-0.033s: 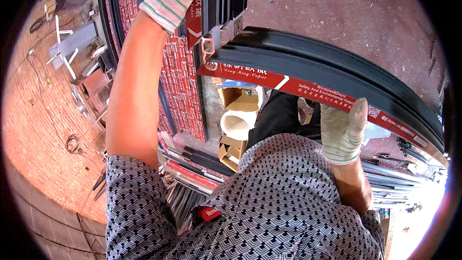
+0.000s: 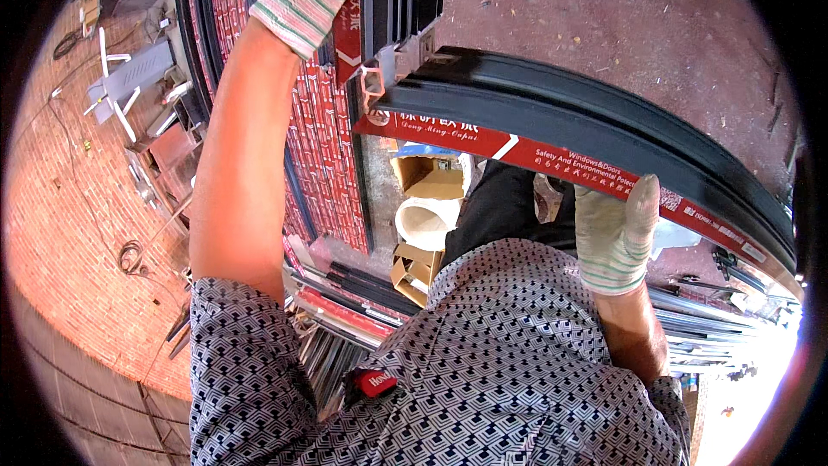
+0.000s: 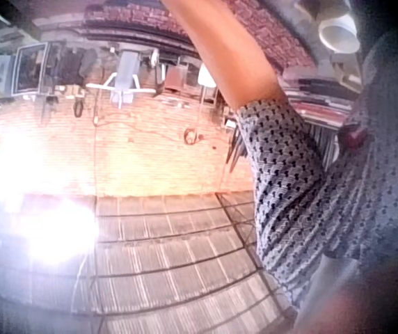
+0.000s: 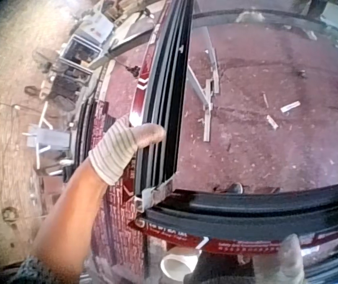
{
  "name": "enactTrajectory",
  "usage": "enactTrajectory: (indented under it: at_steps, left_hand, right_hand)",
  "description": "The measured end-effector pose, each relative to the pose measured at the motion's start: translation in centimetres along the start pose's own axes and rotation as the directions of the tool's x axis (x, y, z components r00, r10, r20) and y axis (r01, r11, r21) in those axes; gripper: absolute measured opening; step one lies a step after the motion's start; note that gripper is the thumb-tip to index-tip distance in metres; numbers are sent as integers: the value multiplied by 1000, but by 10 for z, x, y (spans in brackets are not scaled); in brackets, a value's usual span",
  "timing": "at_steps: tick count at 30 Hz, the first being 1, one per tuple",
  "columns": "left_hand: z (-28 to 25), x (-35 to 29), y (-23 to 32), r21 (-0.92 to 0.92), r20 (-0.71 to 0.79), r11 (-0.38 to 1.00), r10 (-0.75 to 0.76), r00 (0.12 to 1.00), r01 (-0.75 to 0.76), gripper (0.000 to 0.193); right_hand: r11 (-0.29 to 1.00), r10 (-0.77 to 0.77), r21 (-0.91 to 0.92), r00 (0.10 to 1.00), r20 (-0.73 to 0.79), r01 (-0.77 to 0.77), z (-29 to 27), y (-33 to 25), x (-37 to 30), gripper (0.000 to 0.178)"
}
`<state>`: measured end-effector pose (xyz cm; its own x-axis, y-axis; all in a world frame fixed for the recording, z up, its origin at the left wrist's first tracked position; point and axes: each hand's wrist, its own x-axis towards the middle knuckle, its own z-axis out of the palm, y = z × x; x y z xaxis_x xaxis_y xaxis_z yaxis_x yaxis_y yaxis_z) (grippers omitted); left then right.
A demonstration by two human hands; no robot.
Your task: The person assembles a window frame by hand in a workshop. They pick up metal corner connectors and insert them into the ends of long aluminum profiles. They then join the profiles together to form a rectangular frame, checking the alignment of the corners.
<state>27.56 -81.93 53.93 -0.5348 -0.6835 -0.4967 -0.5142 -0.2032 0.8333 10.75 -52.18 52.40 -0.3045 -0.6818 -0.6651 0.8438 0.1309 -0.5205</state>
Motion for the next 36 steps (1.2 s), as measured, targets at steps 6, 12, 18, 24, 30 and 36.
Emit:
enactTrajectory:
  at_steps: [6,12,18,24,30,36]
  left_hand:
    - [-3,4,-6,34,-72,999,-22,997,24,26]
    - [2,4,2,34,-93,999,-35,995,38,30]
    - [0,-5,9,23,-97,1000,-16,995,18,23]
    - [-1,11,0,38,-82,998,-55,995,59,19]
    - [-5,5,4,46,-52,998,-48,997,50,20]
    - [2,1,6,-20,-70,999,-41,997,40,23]
  right_hand:
    - [996,53,-72,998,26,-51,-12,0,-1,59]
    - [995,-15,99,997,72,8,-6,-2,0,34]
    - [998,32,57,998,51,-35,-14,-6,-5,42]
    - [999,-20,34,1000,-18,21,-13,7,-1,50]
    - [1000,-8,6,1000,11,8,-12,3,-2,49]
    - [999,46,-9,998,43,-45,-12,-3,-7,46]
